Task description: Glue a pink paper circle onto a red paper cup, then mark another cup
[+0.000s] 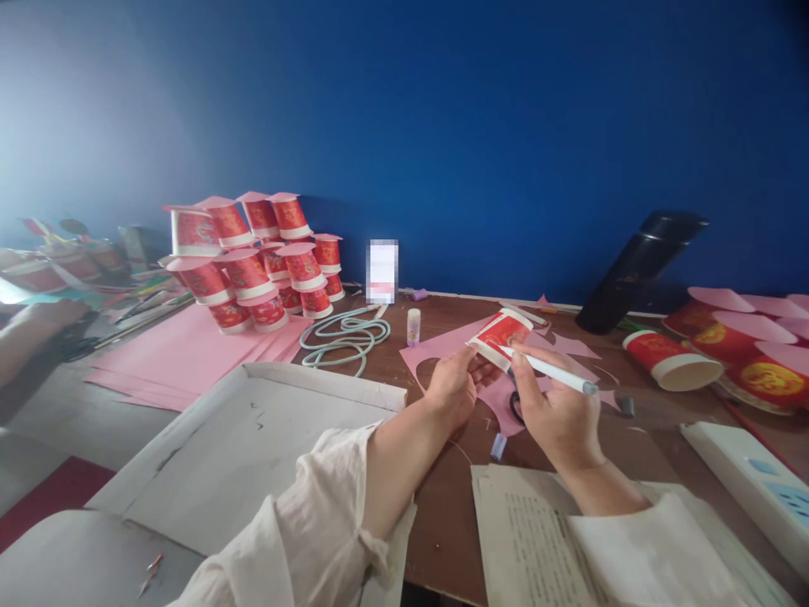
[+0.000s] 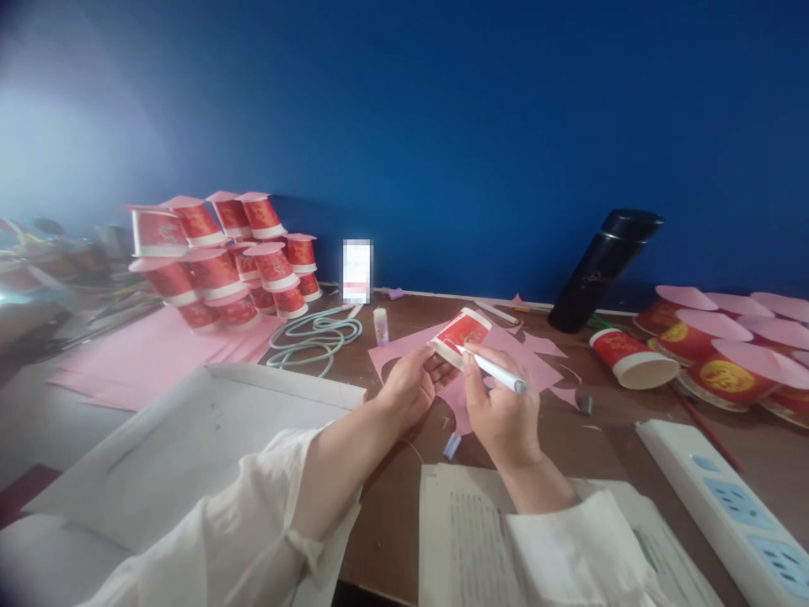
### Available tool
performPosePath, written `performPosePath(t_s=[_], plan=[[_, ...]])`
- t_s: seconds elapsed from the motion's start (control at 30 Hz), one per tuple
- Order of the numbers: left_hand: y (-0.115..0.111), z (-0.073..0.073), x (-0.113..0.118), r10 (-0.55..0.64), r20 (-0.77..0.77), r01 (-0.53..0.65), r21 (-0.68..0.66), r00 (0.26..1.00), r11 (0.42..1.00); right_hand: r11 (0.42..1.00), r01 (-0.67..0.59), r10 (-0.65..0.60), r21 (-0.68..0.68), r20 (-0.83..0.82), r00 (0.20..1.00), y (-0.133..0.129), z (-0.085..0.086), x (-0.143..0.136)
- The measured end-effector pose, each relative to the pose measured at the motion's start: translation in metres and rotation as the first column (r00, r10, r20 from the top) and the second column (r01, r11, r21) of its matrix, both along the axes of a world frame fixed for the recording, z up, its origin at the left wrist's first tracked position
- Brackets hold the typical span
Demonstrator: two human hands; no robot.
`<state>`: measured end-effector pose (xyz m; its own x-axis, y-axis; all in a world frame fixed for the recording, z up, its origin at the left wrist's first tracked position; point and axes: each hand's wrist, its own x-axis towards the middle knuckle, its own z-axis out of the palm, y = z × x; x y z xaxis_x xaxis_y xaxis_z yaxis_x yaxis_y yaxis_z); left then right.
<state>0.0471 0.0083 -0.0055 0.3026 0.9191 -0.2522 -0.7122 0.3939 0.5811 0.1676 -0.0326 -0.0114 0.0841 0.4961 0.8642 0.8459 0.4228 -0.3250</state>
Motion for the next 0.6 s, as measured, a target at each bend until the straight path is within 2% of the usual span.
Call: performPosePath(t_s=[0.6], plan=[[0.0017,-0.0030,0.0005,-0.009,0.032,0.009,0.006,0.999,1.000,1.000,0.011,-0.011,0.011,0.018,1.000,-0.0008,0.0009,-0.0014]])
